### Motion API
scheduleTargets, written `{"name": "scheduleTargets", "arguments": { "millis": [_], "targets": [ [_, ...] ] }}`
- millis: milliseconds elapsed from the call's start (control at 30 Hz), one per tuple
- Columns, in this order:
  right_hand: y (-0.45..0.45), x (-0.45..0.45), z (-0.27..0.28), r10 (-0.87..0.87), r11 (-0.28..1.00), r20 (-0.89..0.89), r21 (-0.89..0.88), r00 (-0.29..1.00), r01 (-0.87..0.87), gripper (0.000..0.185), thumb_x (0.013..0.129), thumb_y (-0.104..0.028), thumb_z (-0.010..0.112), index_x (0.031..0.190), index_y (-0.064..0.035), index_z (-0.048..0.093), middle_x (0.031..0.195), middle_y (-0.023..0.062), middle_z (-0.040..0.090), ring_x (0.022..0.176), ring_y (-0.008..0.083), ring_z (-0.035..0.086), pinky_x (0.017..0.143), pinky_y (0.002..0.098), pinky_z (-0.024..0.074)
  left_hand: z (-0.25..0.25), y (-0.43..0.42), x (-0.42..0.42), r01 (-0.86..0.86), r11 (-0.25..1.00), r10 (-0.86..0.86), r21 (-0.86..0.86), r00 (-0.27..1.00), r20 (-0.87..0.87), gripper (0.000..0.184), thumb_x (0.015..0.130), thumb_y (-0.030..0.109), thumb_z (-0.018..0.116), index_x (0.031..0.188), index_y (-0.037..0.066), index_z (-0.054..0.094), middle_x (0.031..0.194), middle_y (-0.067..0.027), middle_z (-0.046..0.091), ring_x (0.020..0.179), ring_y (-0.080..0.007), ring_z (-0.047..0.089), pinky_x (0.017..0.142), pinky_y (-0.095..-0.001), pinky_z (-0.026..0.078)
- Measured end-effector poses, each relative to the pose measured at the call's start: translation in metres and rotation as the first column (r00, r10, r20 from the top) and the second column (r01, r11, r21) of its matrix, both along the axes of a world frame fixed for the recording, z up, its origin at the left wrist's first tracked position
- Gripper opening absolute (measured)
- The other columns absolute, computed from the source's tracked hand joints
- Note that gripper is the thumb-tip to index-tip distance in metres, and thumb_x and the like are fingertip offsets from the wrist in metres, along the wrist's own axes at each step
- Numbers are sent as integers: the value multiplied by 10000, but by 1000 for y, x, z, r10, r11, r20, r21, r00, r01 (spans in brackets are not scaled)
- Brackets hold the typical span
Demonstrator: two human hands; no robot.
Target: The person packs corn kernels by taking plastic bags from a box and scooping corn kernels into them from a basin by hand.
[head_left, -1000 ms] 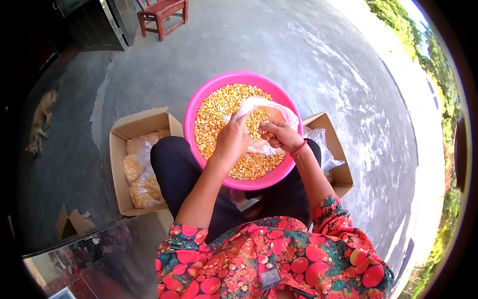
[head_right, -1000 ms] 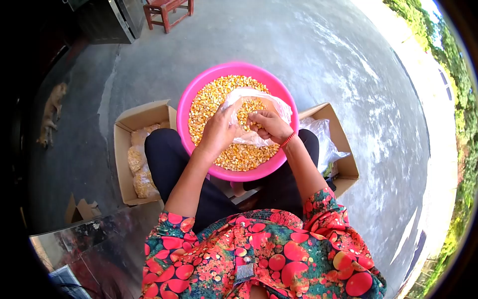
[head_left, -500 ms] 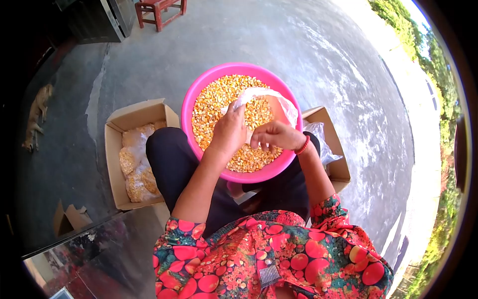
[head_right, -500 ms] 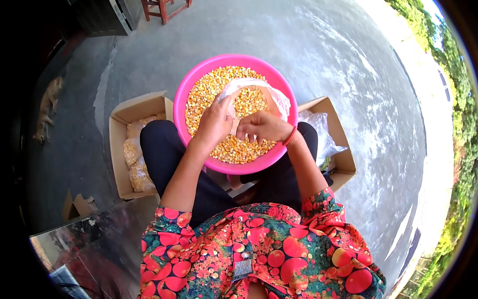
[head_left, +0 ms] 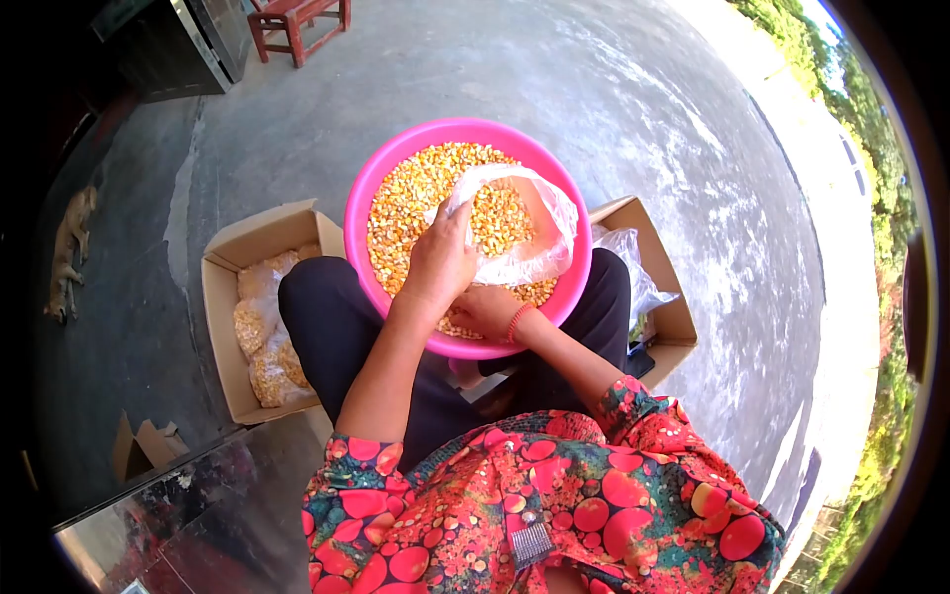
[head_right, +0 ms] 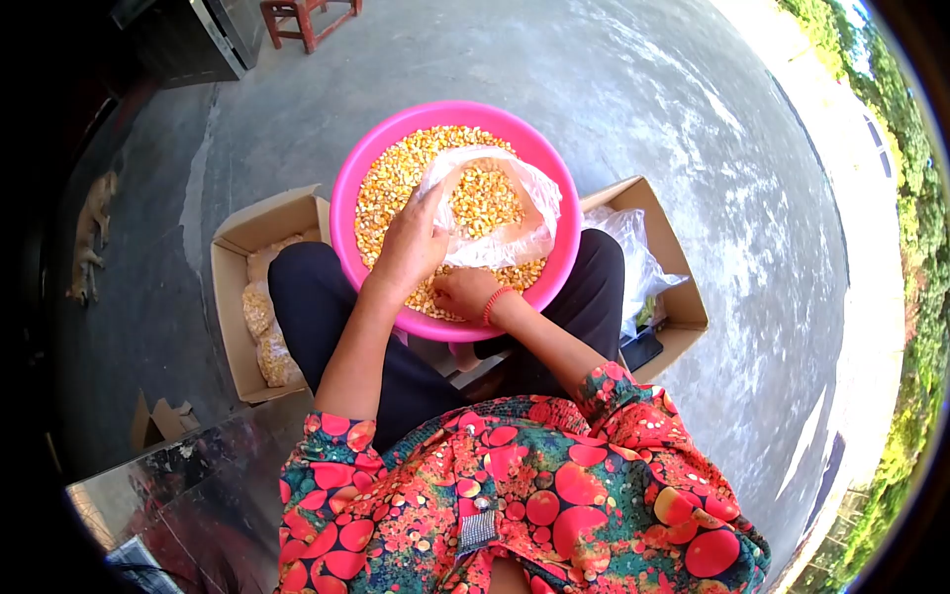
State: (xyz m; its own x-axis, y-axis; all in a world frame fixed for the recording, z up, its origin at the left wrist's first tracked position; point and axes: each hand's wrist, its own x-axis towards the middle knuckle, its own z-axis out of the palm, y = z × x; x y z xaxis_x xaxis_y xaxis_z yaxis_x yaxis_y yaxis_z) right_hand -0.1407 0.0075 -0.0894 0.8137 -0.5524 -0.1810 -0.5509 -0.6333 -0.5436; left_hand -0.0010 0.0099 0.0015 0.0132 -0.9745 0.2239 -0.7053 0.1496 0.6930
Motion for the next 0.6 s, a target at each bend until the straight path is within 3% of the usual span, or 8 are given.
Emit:
{"name": "scheduleTargets", "arguments": {
  "millis": [67, 167, 233, 267, 300, 433, 500, 600],
  "targets": [
    [-2, -2, -4, 18, 998, -18, 62, 1000, -17, 240, 811, -276, 516, 876, -60, 599, 832, 191, 619, 737, 364, 602, 687, 459, 465, 0, -1, 0, 3, 1000, -3, 28, 1000, 3, 566, 716, -13, 551, 1262, -6, 403, 1255, -233, 436, 1057, -365, 521, 875, -412, 454],
    [-7, -14, -21, -122, 981, 164, 169, 979, 94, 264, 846, -301, 510, 896, -68, 624, 812, 123, 632, 669, 287, 607, 642, 379, 480, 0, 0, 1, 11, 1000, -11, 13, 1000, 16, 568, 716, -4, 557, 1263, -7, 403, 1254, -235, 436, 1057, -365, 522, 876, -410, 454],
    [-9, -13, 13, -365, 822, 82, 495, 927, 280, 275, 877, -324, 511, 951, -89, 635, 784, 44, 615, 646, 143, 575, 600, 272, 469, -1, -1, 1, 12, 999, -12, 33, 1000, 10, 572, 716, -4, 556, 1267, 0, 401, 1256, -234, 435, 1058, -364, 522, 877, -409, 454],
    [-8, -11, 44, -462, 586, -144, 691, 875, 423, 264, 894, -319, 514, 956, -93, 635, 764, -26, 573, 613, 42, 493, 536, 205, 421, -1, -2, 1, 12, 999, -12, 50, 1000, 4, 577, 716, -5, 554, 1272, 6, 399, 1258, -233, 434, 1059, -364, 522, 878, -409, 454],
    [-8, -15, 41, -464, 585, -145, 691, 874, 425, 264, 894, -319, 514, 956, -93, 635, 764, -26, 573, 613, 42, 493, 536, 205, 421, -1, -2, 0, 14, 999, -15, 50, 1000, 3, 577, 716, -5, 554, 1272, 6, 399, 1258, -233, 434, 1059, -364, 522, 878, -409, 454],
    [-4, -27, 52, -439, 449, 7, 868, 899, 213, 203, 915, -272, 501, 908, -98, 607, 720, -68, 522, 493, 23, 384, 430, 171, 315, -3, -1, -1, 2, 1000, -2, 22, 1000, 17, 579, 722, -8, 543, 1281, 24, 395, 1260, -226, 435, 1063, -364, 520, 883, -412, 451],
    [-4, -37, 59, -295, 326, 49, 944, 954, 53, 218, 924, -278, 493, 873, -87, 586, 673, -66, 476, 461, 16, 340, 397, 157, 256, -3, -1, 0, -2, 1000, 2, 17, 1000, 16, 577, 725, -9, 539, 1283, 28, 394, 1260, -223, 436, 1064, -364, 519, 884, -414, 450],
    [-8, -45, 79, -429, 252, 159, 966, 889, -51, 231, 933, -266, 479, 864, -67, 574, 622, -58, 414, 436, 11, 287, 369, 162, 203, -2, 0, 0, 5, 1000, -5, -1, 1000, 18, 559, 734, -6, 532, 1275, 16, 395, 1260, -221, 437, 1059, -368, 521, 880, -418, 451]
  ]
}}
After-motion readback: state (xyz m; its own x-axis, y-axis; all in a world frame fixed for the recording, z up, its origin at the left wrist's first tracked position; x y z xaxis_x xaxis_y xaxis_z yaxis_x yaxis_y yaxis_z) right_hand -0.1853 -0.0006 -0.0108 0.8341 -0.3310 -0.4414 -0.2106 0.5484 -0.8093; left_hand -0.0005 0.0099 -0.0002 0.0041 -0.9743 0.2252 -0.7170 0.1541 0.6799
